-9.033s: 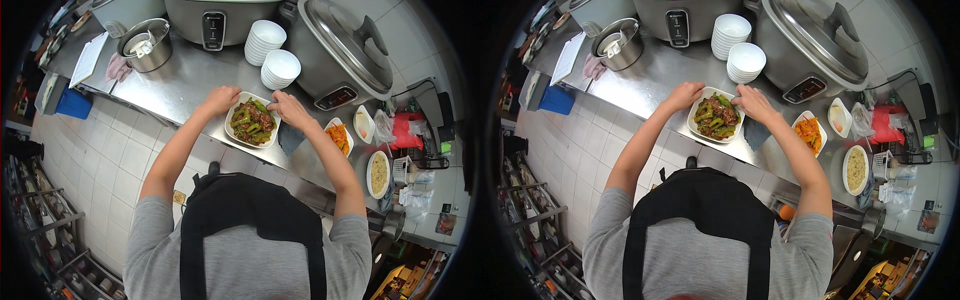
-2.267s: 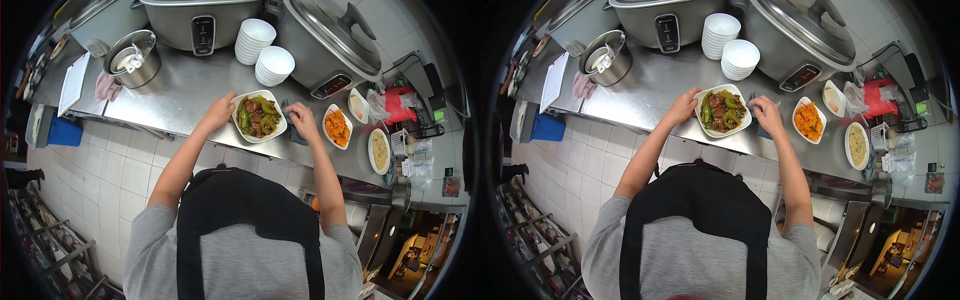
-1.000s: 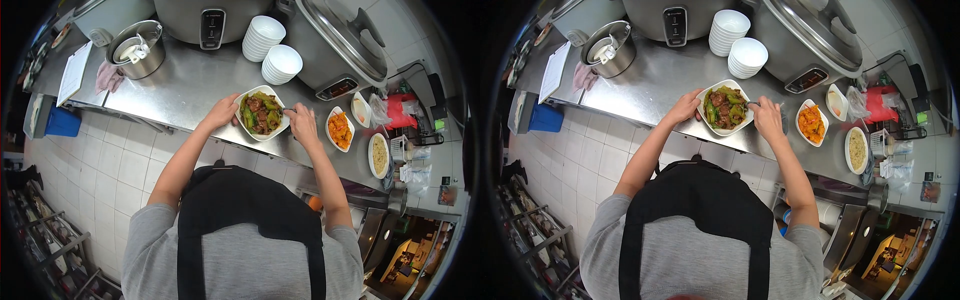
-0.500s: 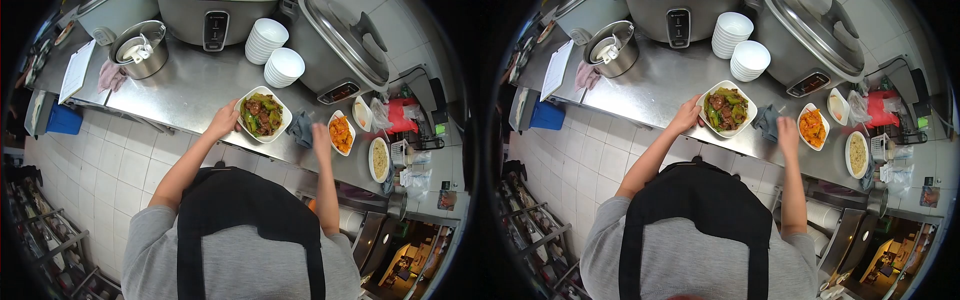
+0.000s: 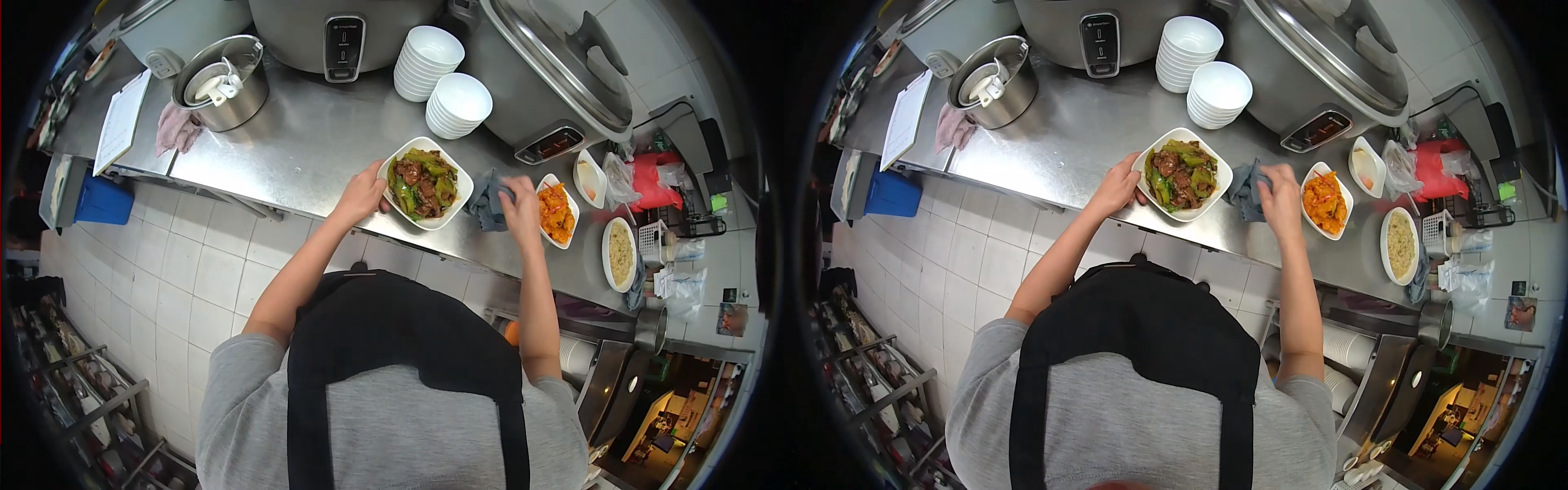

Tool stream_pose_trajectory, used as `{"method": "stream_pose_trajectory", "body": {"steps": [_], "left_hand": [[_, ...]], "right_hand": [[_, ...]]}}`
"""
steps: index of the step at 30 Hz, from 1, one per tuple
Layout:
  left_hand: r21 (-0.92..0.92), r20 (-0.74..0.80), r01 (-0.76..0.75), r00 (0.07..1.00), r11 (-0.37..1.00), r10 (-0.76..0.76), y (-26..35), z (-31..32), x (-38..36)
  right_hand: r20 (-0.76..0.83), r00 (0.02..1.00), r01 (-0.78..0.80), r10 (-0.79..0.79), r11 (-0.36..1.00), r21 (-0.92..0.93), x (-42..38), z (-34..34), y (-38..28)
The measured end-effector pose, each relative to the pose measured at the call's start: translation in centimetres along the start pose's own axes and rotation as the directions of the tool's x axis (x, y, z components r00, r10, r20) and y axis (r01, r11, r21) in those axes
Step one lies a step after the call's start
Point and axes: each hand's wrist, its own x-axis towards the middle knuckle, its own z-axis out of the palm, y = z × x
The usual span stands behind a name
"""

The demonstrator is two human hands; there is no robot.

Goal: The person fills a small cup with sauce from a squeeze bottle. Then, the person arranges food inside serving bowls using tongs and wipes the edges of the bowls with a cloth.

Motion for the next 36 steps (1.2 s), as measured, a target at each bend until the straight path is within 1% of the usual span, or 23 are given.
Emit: {"method": "stream_pose_trajectory", "body": {"steps": [1, 2, 4, 9, 11, 12, 14, 18, 19, 20, 21, 22, 24, 25, 26, 27, 28, 30, 31, 32, 33, 34, 36], "left_hand": [[0.002, 0.001, 0.003, 1.000, 1.000, -0.003, -0.1, 0.0, 0.0], [0.010, 0.003, -0.006, 1.000, 1.000, 0.006, -0.1, 0.0, 0.1], [0.020, 0.003, -0.016, 1.000, 1.000, 0.016, -0.2, 0.0, 0.2], [0.017, -0.027, -0.009, 1.000, 1.000, 0.009, -0.1, 0.2, 0.0], [0.023, -0.050, -0.011, 0.999, 1.000, 0.012, -0.2, 0.5, 0.0], [0.030, -0.071, -0.014, 0.997, 0.999, 0.016, -0.1, 0.6, 0.0], [0.025, -0.082, -0.016, 0.996, 1.000, 0.018, 0.0, 0.7, -0.2], [-0.014, -0.114, -0.019, 0.993, 1.000, 0.018, -0.1, 1.4, -1.0], [-0.012, -0.111, -0.021, 0.994, 1.000, 0.019, -0.1, 1.5, -1.4], [-0.054, -0.096, 0.003, 0.995, 0.999, -0.008, 0.0, 1.6, -2.0], [-0.095, -0.079, 0.029, 0.996, 0.995, -0.036, 0.2, 1.7, -2.6], [-0.092, -0.073, 0.028, 0.997, 0.995, -0.035, 0.5, 1.6, -3.5], [0.007, 0.015, 0.107, 0.994, 0.994, -0.107, 0.9, 0.9, -4.8], [0.049, -0.009, 0.135, 0.991, 0.990, -0.134, 0.6, 0.5, -4.8], [0.052, -0.002, 0.136, 0.991, 0.989, -0.136, 0.0, 0.0, -4.1], [0.165, -0.080, 0.048, 0.996, 0.985, -0.036, -0.6, -0.7, -2.6], [0.281, -0.145, -0.030, 0.987, 0.959, 0.073, -0.7, -1.2, -1.2], [0.324, -0.092, -0.074, 0.990, 0.943, 0.109, 0.1, -1.8, 1.9], [0.366, -0.036, -0.119, 0.989, 0.923, 0.141, 0.5, -2.0, 3.1], [0.367, -0.030, -0.128, 0.988, 0.921, 0.150, 0.9, -2.0, 4.2], [0.420, 0.042, -0.204, 0.978, 0.884, 0.205, 0.9, -1.7, 5.3], [0.464, 0.115, -0.277, 0.961, 0.842, 0.253, 0.7, -1.4, 6.2], [0.508, 0.144, -0.339, 0.940, 0.792, 0.310, -0.4, -1.3, 7.6]], "right_hand": [[0.054, 0.998, -0.016, 0.012, 0.996, 0.083, 0.6, 0.4, -1.7], [0.052, 0.999, -0.019, 0.015, 0.996, 0.085, 1.0, 1.1, -2.0], [0.188, 0.953, 0.270, -0.237, 0.946, -0.179, 1.8, 2.6, -2.0], [0.268, 0.936, 0.295, -0.228, 0.924, -0.243, 2.6, 3.5, -1.6], [0.346, 0.932, 0.224, -0.106, 0.920, -0.322, 2.7, 3.3, -2.3], [0.347, 0.931, 0.230, -0.112, 0.918, -0.322, 2.7, 3.3, -2.6], [0.394, 0.919, 0.131, 0.010, 0.936, -0.328, 2.4, 3.2, -3.1], [0.381, 0.923, 0.111, 0.049, 0.915, -0.387, 1.6, 3.9, -2.2], [0.278, 0.957, -0.063, 0.077, 0.996, -0.061, 1.5, 4.4, 0.1], [0.187, 0.972, -0.193, 0.143, 0.938, 0.289, 1.5, 4.2, 1.8], [0.241, 0.880, -0.474, 0.409, 0.739, 0.478, 1.6, 3.6, 2.6], [0.237, 0.879, -0.476, 0.414, 0.737, 0.480, 1.2, 2.8, 3.5], [-0.011, 0.961, -0.258, 0.277, 0.907, 0.332, -0.4, 1.4, 4.7], [-0.017, 0.960, -0.260, 0.281, 0.907, 0.331, -1.3, 1.5, 4.6], [-0.031, 0.977, -0.214, 0.213, 0.976, -0.033, -2.7, 1.9, 4.2], [-0.013, 0.989, -0.139, 0.146, 0.909, -0.393, -4.0, 2.7, 3.6], [-0.045, 0.997, -0.079, 0.066, 0.892, -0.446, -5.2, 4.1, 2.5], [0.121, 0.969, -0.175, 0.216, 0.945, -0.278, -4.3, 2.9, 3.8], [0.120, 0.968, -0.181, 0.221, 0.943, -0.279, -3.5, 2.5, 3.2], [0.068, 0.981, -0.171, 0.183, 0.974, -0.149, -2.2, 1.8, 2.7], [0.013, 0.989, -0.150, 0.151, 0.988, -0.020, -1.0, 1.0, 2.1], [0.010, 0.988, -0.152, 0.153, 0.988, -0.027, 0.0, 0.9, 1.3], [0.068, 0.997, 0.042, -0.047, 0.997, 0.071, 1.5, 1.9, -0.6]]}}
